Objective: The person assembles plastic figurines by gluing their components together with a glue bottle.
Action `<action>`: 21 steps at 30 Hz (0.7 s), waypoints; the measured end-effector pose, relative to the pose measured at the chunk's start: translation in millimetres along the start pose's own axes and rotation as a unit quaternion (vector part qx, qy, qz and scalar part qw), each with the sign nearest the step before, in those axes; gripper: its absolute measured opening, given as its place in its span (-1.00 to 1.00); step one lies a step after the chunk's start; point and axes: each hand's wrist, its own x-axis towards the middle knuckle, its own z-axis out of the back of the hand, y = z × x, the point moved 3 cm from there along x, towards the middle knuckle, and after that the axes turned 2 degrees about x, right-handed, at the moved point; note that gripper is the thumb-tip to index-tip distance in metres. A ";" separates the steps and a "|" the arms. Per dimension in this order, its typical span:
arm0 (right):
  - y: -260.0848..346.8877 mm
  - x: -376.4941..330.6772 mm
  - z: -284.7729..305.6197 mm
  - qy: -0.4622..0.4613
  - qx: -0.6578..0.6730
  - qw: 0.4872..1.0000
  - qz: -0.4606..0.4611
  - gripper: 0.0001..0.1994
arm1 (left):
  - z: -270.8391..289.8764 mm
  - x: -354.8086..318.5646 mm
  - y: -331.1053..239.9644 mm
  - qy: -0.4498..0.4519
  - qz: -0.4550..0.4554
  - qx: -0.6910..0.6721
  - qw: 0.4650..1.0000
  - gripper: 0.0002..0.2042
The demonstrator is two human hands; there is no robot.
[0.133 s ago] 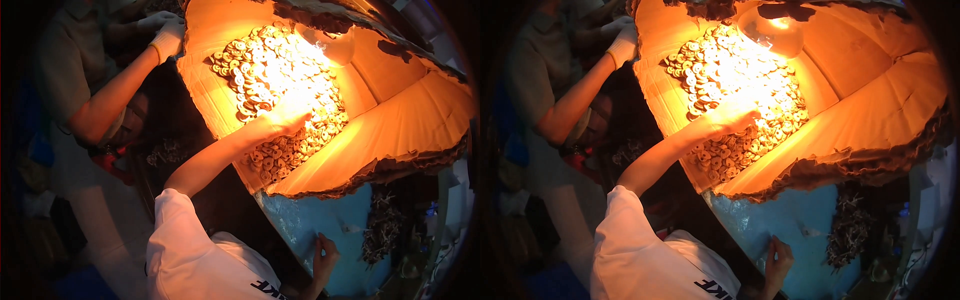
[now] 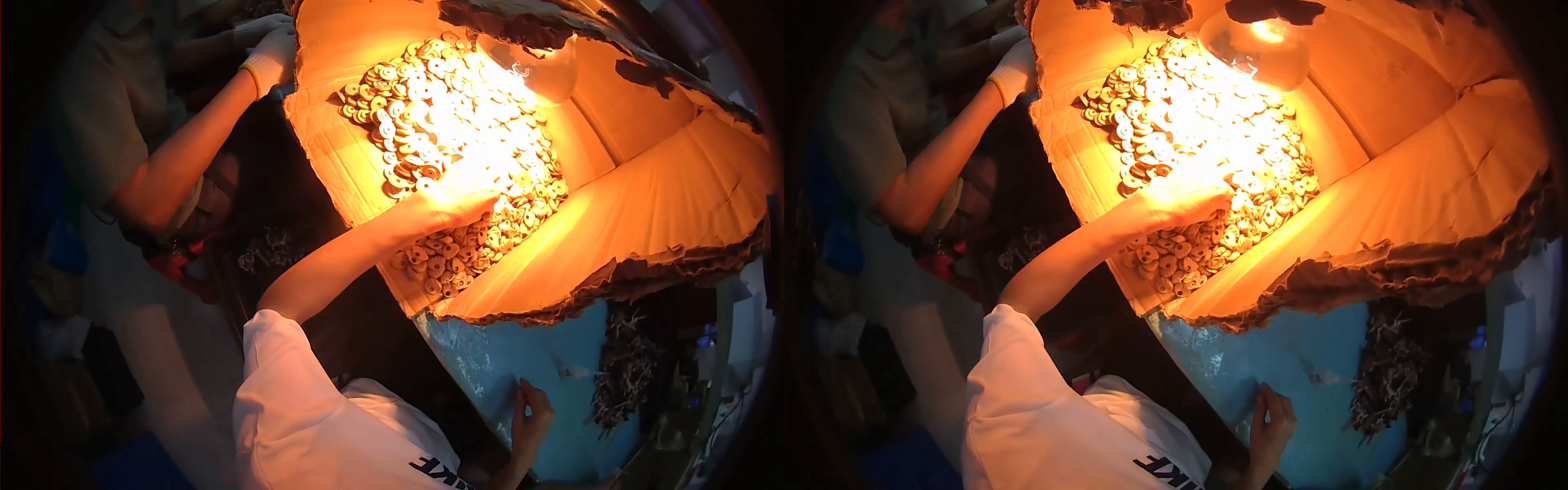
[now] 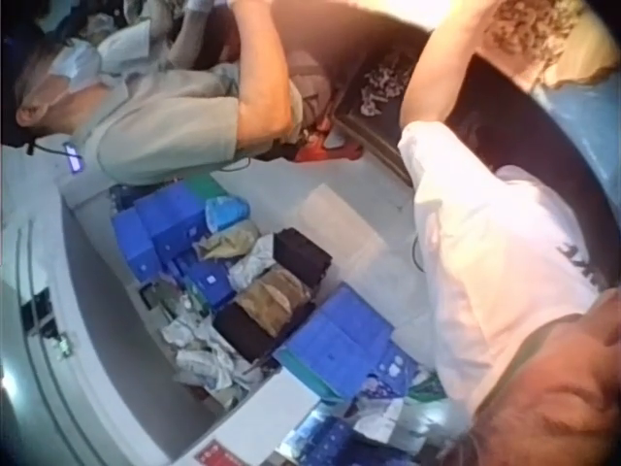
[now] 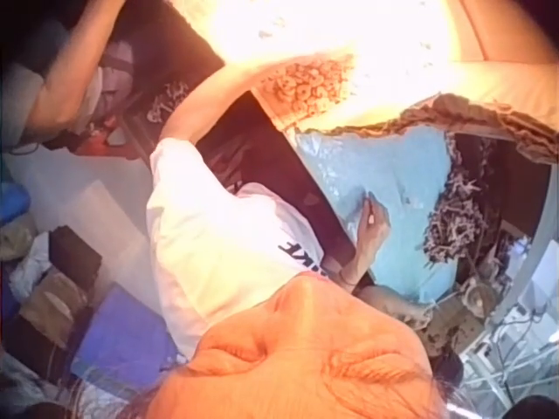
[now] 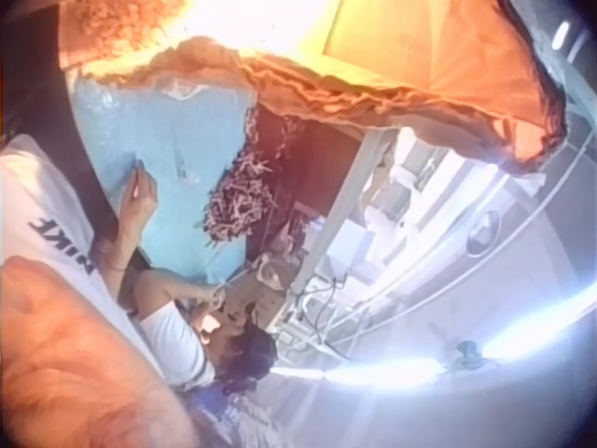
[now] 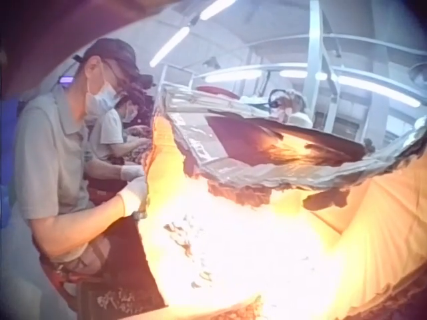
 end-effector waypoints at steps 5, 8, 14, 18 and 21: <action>3.0 2.3 0.1 -0.013 0.007 1.000 0.027 -0.82 | -0.6 -8.4 8.8 -0.049 -0.018 0.059 0.997 -0.91; 1.7 1.5 -0.8 -0.010 0.009 1.000 0.014 -0.82 | -14.9 -11.4 33.2 0.042 0.018 0.058 0.997 -0.87; 0.0 1.0 -1.2 -0.019 -0.001 0.999 0.037 -0.82 | -4.5 -10.8 36.8 0.130 0.129 0.065 0.981 -0.89; 1.6 1.5 -2.4 -0.012 0.001 1.000 0.017 -0.82 | 10.9 -15.6 4.0 -0.079 -0.087 -0.050 0.992 -0.88; 2.3 2.7 -3.5 -0.008 0.000 1.000 0.020 -0.81 | -13.2 -19.6 22.7 0.023 -0.024 0.055 0.998 -0.83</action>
